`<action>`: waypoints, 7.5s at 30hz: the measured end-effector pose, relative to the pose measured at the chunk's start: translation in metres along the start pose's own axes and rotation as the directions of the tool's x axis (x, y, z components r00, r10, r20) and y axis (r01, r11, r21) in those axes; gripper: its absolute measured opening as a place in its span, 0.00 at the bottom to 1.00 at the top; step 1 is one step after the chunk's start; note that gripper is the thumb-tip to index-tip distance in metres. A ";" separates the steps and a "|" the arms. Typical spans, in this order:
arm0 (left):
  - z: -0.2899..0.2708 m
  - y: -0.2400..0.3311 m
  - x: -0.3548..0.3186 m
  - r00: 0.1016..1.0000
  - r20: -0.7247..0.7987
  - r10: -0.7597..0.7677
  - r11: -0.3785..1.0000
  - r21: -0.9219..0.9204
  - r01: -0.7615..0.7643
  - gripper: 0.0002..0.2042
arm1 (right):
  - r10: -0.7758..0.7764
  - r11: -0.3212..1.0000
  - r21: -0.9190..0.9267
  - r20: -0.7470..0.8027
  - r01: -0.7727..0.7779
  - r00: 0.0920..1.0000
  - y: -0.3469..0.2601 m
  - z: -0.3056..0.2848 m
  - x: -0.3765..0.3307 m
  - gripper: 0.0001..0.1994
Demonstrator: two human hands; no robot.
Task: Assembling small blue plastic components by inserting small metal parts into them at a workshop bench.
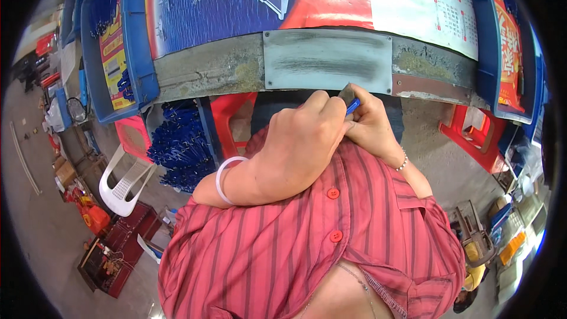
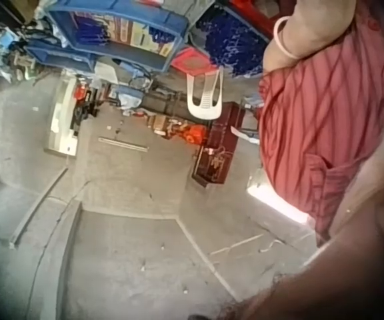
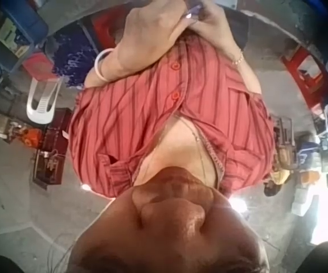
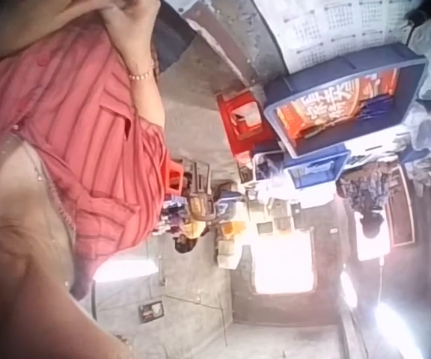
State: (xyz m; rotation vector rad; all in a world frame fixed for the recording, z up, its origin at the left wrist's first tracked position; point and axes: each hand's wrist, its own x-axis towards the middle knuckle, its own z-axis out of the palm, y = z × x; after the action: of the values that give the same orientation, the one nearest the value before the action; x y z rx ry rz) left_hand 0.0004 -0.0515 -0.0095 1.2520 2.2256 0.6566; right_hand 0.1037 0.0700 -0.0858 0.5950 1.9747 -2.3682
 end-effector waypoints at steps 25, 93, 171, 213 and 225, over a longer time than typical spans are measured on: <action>-0.018 0.009 0.024 0.996 0.064 0.066 0.987 -0.148 -0.056 0.09 | 0.062 0.874 0.456 0.235 -0.167 0.970 -0.004 -0.016 0.007 0.08; -0.016 0.032 0.058 0.981 0.108 0.158 0.980 -0.135 -0.143 0.10 | -0.038 0.973 0.228 -0.007 0.039 0.999 -0.010 -0.042 -0.001 0.08; -0.028 -0.003 0.015 0.986 0.074 -0.148 0.278 -0.954 0.113 0.08 | -0.117 0.882 0.466 0.092 0.061 0.989 -0.079 -0.040 0.008 0.09; -0.016 0.000 0.006 0.916 -0.380 0.131 0.831 -0.461 -0.310 0.06 | -0.259 0.904 0.342 -0.036 0.255 0.965 -0.053 -0.007 0.010 0.11; -0.017 -0.026 0.020 0.942 -0.284 0.177 0.902 -0.336 -0.270 0.06 | 0.208 0.894 0.382 0.110 -0.235 0.972 -0.072 -0.017 0.038 0.07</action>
State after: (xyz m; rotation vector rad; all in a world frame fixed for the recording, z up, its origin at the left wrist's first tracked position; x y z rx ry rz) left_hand -0.0359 -0.0488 -0.0171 1.2925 2.0223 1.3239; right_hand 0.0562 0.1098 -0.0310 0.6955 1.3213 -2.6052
